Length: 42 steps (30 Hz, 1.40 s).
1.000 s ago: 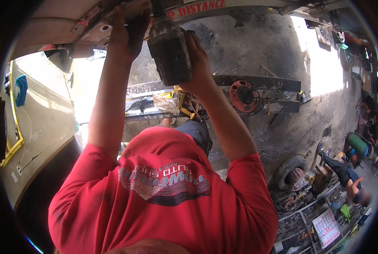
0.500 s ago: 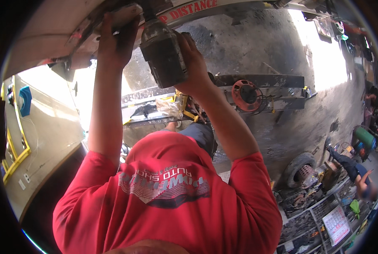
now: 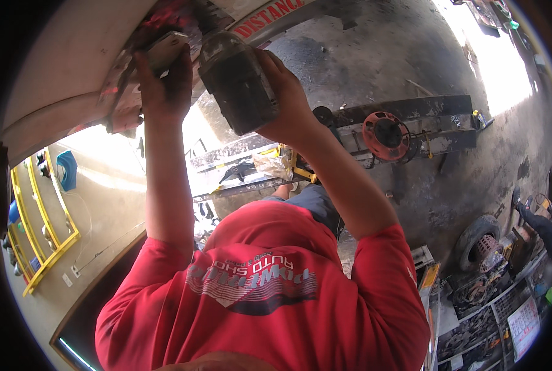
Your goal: The person uses a power drill to remove bolts from the underside of a vehicle's rear bumper. They repeatedly pick up bolts from a nearby workbench and use the drill to unscrew them from the vehicle's frame.
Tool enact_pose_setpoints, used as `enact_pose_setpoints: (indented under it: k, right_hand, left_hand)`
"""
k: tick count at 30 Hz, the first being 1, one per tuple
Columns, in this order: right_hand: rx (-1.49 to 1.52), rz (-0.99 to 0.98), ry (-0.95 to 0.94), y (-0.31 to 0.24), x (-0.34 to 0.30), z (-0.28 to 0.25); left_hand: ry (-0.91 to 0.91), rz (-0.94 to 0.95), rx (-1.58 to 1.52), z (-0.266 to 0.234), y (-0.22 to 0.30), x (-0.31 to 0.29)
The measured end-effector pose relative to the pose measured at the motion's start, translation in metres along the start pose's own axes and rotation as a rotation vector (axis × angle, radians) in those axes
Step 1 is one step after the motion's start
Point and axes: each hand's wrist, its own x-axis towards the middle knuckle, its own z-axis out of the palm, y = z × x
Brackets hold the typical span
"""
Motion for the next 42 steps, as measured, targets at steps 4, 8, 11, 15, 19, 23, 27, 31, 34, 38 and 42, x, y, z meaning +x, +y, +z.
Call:
enact_pose_setpoints:
  k: [4, 8, 11, 15, 19, 23, 27, 31, 34, 38, 42]
  right_hand:
    - [0.102, 0.027, -0.004, -0.006, 0.001, -0.001]
    - [0.134, 0.080, 0.000, -0.008, -0.001, 0.001]
    - [0.321, 0.333, 0.059, -0.011, -0.001, 0.004]
    - [-0.084, -0.072, -0.008, -0.006, 0.002, -0.004]
    - [0.001, 0.039, -0.033, -0.013, 0.002, 0.004]
    - [-0.047, 0.026, -0.067, -0.014, 0.007, 0.006]
    - [-0.056, -0.104, -0.040, -0.001, 0.007, 0.010]
    - [-0.361, -0.365, -0.089, -0.016, 0.015, 0.010]
    - [-0.158, -0.160, -0.098, -0.010, 0.005, 0.016]
    - [-0.124, -0.082, -0.147, -0.029, -0.004, 0.028]
    - [-0.175, -0.138, -0.182, -0.045, -0.006, 0.038]
  left_hand:
    - [-0.032, -0.009, 0.009, -0.008, -0.001, 0.005]
    - [0.072, -0.206, -0.422, 0.009, 0.013, 0.002]
    - [0.090, -0.187, -0.454, 0.011, 0.013, 0.001]
    - [0.080, -0.147, -0.413, 0.011, 0.011, 0.004]
    - [0.174, -0.237, -0.466, 0.006, 0.012, 0.008]
    - [0.213, -0.246, -0.455, 0.012, 0.010, 0.006]
    - [0.179, -0.220, -0.475, 0.001, 0.007, 0.004]
    - [0.197, -0.181, -0.448, 0.019, 0.009, 0.000]
    - [0.214, -0.248, -0.436, 0.019, 0.011, 0.000]
    - [0.206, -0.256, -0.431, 0.013, 0.008, 0.001]
    - [0.044, -0.148, -0.507, 0.026, 0.022, -0.003]
